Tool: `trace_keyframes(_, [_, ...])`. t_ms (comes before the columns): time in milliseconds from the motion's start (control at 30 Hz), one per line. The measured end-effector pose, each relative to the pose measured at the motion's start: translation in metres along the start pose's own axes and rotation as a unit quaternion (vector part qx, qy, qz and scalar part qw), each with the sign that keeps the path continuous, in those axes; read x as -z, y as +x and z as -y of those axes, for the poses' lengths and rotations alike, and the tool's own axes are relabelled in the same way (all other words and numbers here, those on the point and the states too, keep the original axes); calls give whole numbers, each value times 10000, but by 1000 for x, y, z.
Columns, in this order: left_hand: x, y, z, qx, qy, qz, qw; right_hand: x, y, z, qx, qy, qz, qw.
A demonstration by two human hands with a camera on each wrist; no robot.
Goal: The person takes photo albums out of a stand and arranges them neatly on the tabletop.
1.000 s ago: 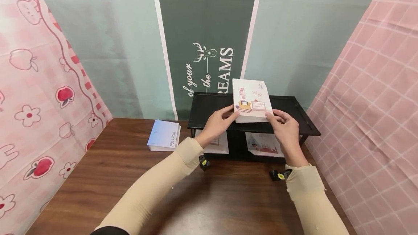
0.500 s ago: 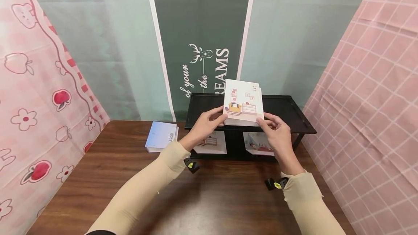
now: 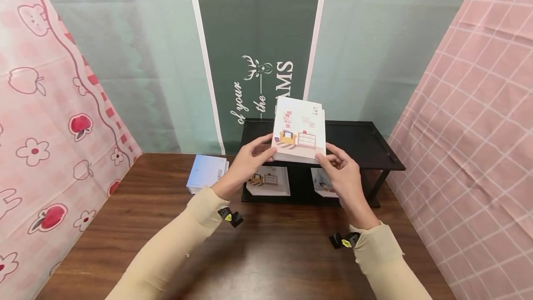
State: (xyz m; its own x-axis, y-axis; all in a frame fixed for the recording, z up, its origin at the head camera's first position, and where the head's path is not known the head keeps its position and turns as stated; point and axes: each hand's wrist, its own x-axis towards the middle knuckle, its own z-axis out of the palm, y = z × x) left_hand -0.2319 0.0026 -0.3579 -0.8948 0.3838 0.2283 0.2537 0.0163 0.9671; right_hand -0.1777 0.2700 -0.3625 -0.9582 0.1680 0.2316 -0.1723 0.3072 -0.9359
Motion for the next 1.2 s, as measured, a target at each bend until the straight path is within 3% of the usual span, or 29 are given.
trace_keyframes(300, [17,-21,-1,-26,-163,-193,9997,-19,-7,3,218,79,202,9995])
trace_keyframes(700, [40,-52,-4,306,-344,-291,9985,-48,-23,6,389,319,228,9985])
trace_keyframes(967, [55,-71,3,52,-191,-441,9988,-65,-33,7,392,453,533,9968])
trace_keyframes(1200, [67,-89,8,31,-125,-589,9982,-79,-39,6,483,586,726,9945])
